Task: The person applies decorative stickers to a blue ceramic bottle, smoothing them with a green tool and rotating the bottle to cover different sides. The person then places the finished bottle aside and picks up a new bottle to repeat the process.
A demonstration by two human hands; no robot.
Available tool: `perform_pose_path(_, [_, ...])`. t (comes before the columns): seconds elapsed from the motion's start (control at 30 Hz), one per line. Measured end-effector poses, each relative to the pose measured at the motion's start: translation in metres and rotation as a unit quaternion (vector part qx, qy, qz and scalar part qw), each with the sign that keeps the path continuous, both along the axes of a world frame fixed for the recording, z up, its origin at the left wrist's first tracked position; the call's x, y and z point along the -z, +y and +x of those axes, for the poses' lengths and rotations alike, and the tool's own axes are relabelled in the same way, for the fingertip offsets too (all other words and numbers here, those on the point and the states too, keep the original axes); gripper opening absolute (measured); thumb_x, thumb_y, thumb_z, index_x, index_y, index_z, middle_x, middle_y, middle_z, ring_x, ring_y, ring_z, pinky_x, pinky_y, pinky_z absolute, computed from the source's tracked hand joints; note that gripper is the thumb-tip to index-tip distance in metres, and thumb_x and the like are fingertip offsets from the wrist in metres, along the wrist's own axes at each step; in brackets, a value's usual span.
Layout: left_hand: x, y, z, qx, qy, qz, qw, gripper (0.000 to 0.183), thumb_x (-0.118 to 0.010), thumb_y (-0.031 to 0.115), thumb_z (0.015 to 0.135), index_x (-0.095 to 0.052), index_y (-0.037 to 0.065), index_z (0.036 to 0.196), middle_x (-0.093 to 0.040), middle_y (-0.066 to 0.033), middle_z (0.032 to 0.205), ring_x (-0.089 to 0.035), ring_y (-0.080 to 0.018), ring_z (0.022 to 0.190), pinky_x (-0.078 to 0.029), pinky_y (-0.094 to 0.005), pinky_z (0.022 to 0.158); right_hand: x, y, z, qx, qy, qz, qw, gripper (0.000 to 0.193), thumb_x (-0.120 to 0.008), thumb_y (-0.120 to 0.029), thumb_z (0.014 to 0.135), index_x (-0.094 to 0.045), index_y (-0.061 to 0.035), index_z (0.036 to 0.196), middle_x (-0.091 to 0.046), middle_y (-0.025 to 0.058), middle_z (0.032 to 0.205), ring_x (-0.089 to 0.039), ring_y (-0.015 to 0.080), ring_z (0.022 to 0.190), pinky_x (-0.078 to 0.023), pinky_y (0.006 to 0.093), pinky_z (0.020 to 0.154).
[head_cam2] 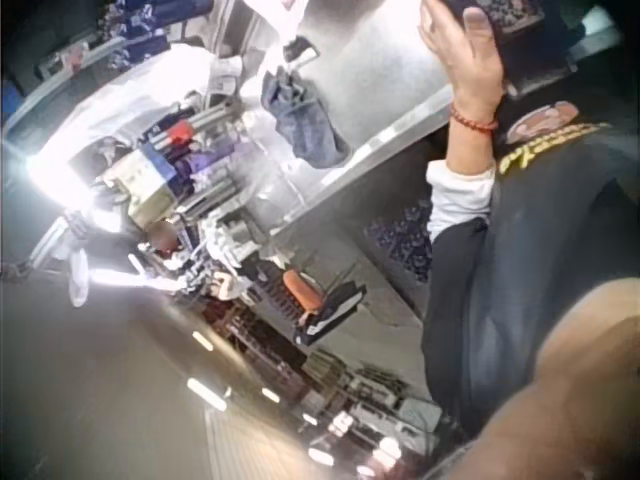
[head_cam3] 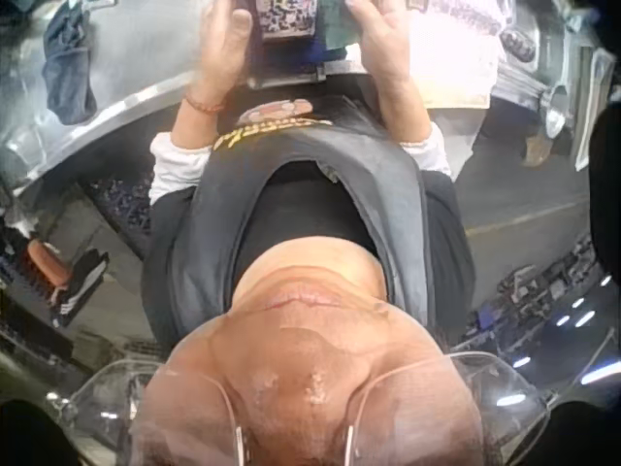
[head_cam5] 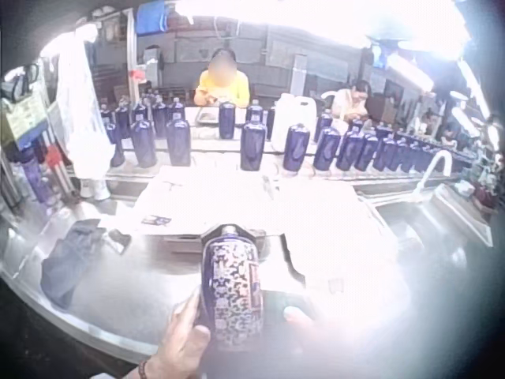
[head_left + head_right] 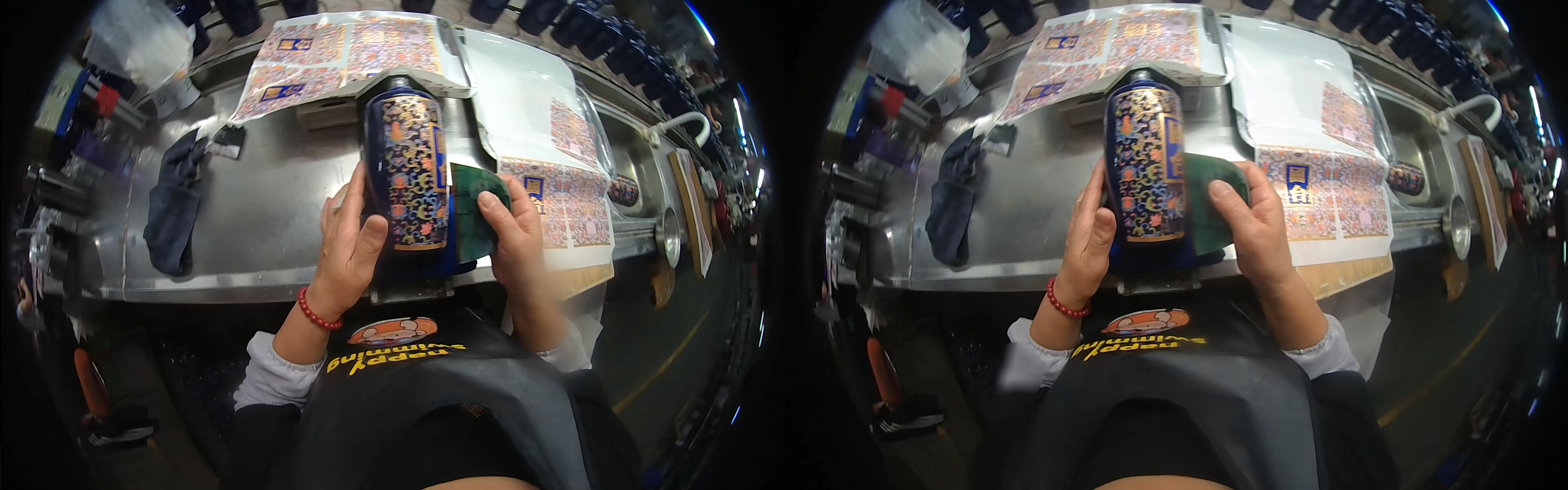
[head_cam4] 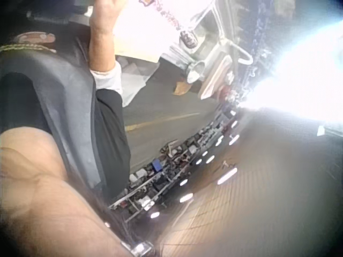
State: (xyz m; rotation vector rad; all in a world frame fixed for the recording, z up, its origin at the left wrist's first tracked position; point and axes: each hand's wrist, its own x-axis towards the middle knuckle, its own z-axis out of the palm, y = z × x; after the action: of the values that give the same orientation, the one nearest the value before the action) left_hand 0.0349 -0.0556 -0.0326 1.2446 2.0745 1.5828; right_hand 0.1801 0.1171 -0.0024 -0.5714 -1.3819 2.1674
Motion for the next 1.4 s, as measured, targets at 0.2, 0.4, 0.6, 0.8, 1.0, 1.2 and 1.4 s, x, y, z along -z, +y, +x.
perform_pose_path(0.2, [0.0,0.003,0.0,0.02,-0.046,0.028,0.998,0.096,-0.04,0.065,0.101,-0.025,-0.016,0.151,-0.052,-0.023,0.141,-0.043,-0.0328,0.136,-0.017,-0.0491,0.118,-0.005,-0.004,-0.001,-0.012,-0.012,0.061,0.998,0.02,-0.063,-0.013,0.1,-0.058,-0.0009,0.116,-0.066,0.0018,0.1,-0.06,0.0051,0.089,-0.051,0.0211,0.079])
perform_pose_path(0.4, [0.001,0.006,0.001,0.007,0.013,-0.024,1.0,0.108,-0.057,0.069,0.091,-0.022,-0.013,0.152,-0.053,-0.0228,0.14,-0.045,-0.034,0.134,-0.017,-0.0518,0.117,-0.01,0.005,0.005,0.033,-0.022,0.332,0.943,0.017,-0.068,-0.008,0.096,-0.065,-0.0016,0.111,-0.068,0.0033,0.096,-0.061,0.0089,0.086,-0.05,0.0238,0.073])
perform_pose_path(0.6, [0.005,0.007,-0.003,0.036,-0.029,-0.013,0.999,0.107,-0.062,0.066,0.09,-0.023,-0.012,0.152,-0.053,-0.0229,0.14,-0.046,-0.0331,0.134,-0.019,-0.0512,0.116,-0.015,0.011,0.008,0.002,0.034,0.659,0.751,0.042,-0.077,0.008,0.069,-0.072,-0.0036,0.109,-0.062,0.0112,0.089,-0.056,0.0244,0.075,-0.044,0.0333,0.066])
perform_pose_path(0.8, [0.001,0.0,-0.002,0.034,-0.043,-0.006,0.999,0.114,-0.065,0.067,0.086,-0.018,-0.011,0.154,-0.048,-0.0255,0.145,-0.038,-0.0396,0.138,-0.015,-0.0567,0.117,-0.011,0.013,0.019,-0.049,0.073,0.636,0.767,0.047,-0.077,0.003,0.063,-0.074,-0.0096,0.108,-0.061,0.0063,0.09,-0.055,0.0241,0.077,-0.042,0.0354,0.069])
perform_pose_path(1.0, [-0.004,-0.006,0.005,-0.019,0.269,-0.116,0.956,0.123,-0.072,0.067,0.077,-0.015,-0.004,0.158,-0.047,-0.0245,0.148,-0.034,-0.0493,0.138,-0.006,-0.0675,0.115,-0.003,0.017,0.019,0.018,0.053,0.588,0.807,0.043,-0.079,0.003,0.068,-0.075,-0.0073,0.11,-0.063,0.007,0.088,-0.057,0.0217,0.077,-0.044,0.0326,0.067])
perform_pose_path(1.2, [-0.004,-0.005,0.001,0.057,0.033,-0.028,0.997,0.108,-0.059,0.065,0.091,-0.01,-0.004,0.159,-0.038,-0.0238,0.157,-0.035,-0.0396,0.146,-0.001,-0.0654,0.116,0.003,0.017,0.02,0.016,0.062,0.605,0.794,0.042,-0.079,0.003,0.068,-0.076,-0.0077,0.108,-0.062,0.0067,0.09,-0.056,0.0221,0.078,-0.045,0.0324,0.068])
perform_pose_path(1.4, [-0.002,-0.003,0.005,0.051,-0.002,-0.048,0.998,0.097,-0.054,0.054,0.099,-0.007,-0.005,0.159,-0.037,-0.0247,0.157,-0.034,-0.0378,0.147,-0.002,-0.0637,0.117,0.008,0.007,0.027,-0.044,0.096,0.657,0.746,0.047,-0.076,-0.002,0.059,-0.075,-0.0123,0.105,-0.06,0.004,0.094,-0.051,0.0236,0.077,-0.041,0.0372,0.072])
